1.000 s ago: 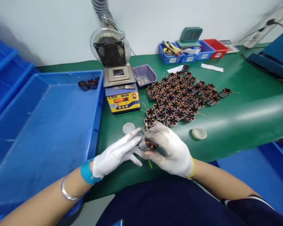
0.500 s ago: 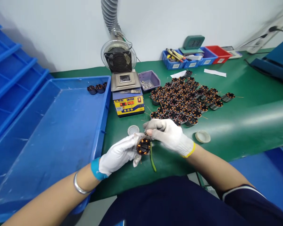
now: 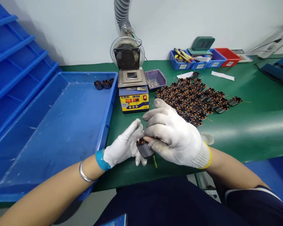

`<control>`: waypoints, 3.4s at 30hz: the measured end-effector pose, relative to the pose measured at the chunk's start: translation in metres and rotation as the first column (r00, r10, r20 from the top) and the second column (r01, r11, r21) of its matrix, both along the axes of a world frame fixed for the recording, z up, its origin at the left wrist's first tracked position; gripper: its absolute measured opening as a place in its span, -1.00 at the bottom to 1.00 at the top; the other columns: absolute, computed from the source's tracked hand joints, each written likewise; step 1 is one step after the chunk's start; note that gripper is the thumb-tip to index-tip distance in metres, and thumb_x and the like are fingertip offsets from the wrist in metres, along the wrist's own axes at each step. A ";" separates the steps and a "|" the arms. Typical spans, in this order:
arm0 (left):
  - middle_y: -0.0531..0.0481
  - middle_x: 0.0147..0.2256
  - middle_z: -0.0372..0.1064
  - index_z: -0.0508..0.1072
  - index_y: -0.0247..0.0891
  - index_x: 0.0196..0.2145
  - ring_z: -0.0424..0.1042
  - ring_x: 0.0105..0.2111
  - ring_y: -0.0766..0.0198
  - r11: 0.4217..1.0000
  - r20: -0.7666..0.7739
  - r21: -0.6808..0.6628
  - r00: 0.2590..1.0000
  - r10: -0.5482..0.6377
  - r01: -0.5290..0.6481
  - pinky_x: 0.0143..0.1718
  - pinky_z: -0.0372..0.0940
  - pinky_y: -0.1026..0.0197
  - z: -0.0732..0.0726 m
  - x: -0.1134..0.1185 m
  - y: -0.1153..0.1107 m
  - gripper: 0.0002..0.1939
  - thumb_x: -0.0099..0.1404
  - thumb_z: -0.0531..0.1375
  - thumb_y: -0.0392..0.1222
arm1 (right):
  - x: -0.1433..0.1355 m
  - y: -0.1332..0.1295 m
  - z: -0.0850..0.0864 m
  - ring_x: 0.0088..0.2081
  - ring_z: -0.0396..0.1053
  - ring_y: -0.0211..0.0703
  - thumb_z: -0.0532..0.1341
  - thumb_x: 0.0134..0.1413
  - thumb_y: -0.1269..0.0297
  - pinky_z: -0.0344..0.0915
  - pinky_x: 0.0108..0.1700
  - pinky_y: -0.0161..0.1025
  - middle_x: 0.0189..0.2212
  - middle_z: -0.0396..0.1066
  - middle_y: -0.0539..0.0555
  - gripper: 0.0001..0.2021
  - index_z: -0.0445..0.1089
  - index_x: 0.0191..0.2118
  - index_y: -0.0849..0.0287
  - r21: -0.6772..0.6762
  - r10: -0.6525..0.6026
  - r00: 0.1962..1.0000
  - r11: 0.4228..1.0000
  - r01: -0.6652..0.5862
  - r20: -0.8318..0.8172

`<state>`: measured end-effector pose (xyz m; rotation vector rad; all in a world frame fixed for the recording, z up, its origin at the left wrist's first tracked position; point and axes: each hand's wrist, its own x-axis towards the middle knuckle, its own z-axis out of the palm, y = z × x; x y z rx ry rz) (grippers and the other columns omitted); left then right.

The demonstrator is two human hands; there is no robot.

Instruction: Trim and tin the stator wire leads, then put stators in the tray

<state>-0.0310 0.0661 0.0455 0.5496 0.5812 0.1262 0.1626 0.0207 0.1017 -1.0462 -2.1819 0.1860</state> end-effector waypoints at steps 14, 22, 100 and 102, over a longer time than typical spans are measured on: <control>-0.07 -0.35 0.49 0.50 -0.31 -0.20 0.57 -0.36 0.14 0.997 0.043 0.042 0.997 0.064 -0.066 -0.34 0.52 0.14 0.011 -0.001 -0.011 -0.52 0.14 0.48 0.11 | -0.001 -0.001 -0.010 -0.02 0.52 0.00 0.23 0.23 0.45 0.32 0.29 0.16 -0.30 0.49 0.10 -0.93 0.43 -0.28 0.16 -0.102 -0.021 0.985 0.995 0.004 -0.171; -0.05 -0.23 0.50 0.42 -0.28 -0.13 0.54 -0.35 0.25 0.884 -0.037 0.327 0.930 0.365 -0.334 -0.30 0.45 0.21 0.021 0.006 -0.019 -0.44 0.01 0.57 -0.08 | -0.006 -0.018 -0.049 -0.18 0.48 -0.08 0.23 0.27 0.33 0.42 0.16 0.05 -0.41 0.41 0.04 -0.81 0.41 -0.41 0.12 -0.378 -0.310 0.549 0.926 -0.012 -0.776; 0.10 -0.55 0.43 0.32 -0.17 -0.39 0.39 -0.65 0.34 0.414 -0.089 0.782 0.574 0.814 -0.466 -0.63 0.22 0.25 -0.024 -0.030 0.061 -0.57 0.29 0.32 0.22 | -0.018 0.040 -0.058 -0.10 0.53 0.12 0.31 0.07 0.14 0.32 -0.28 -0.19 0.01 0.51 0.09 -0.54 0.42 0.12 0.00 -0.474 -0.032 0.676 0.688 0.549 0.736; 0.10 -0.55 0.44 0.32 -0.18 -0.37 0.39 -0.64 0.34 0.428 -0.093 0.778 0.590 0.802 -0.460 -0.61 0.22 0.25 -0.023 -0.029 0.059 -0.64 0.37 0.28 0.12 | -0.019 0.042 -0.058 -0.09 0.53 0.12 0.31 0.08 0.13 0.31 -0.29 -0.20 0.04 0.51 0.08 -0.53 0.41 0.13 -0.01 -0.482 -0.007 0.666 0.684 0.547 0.746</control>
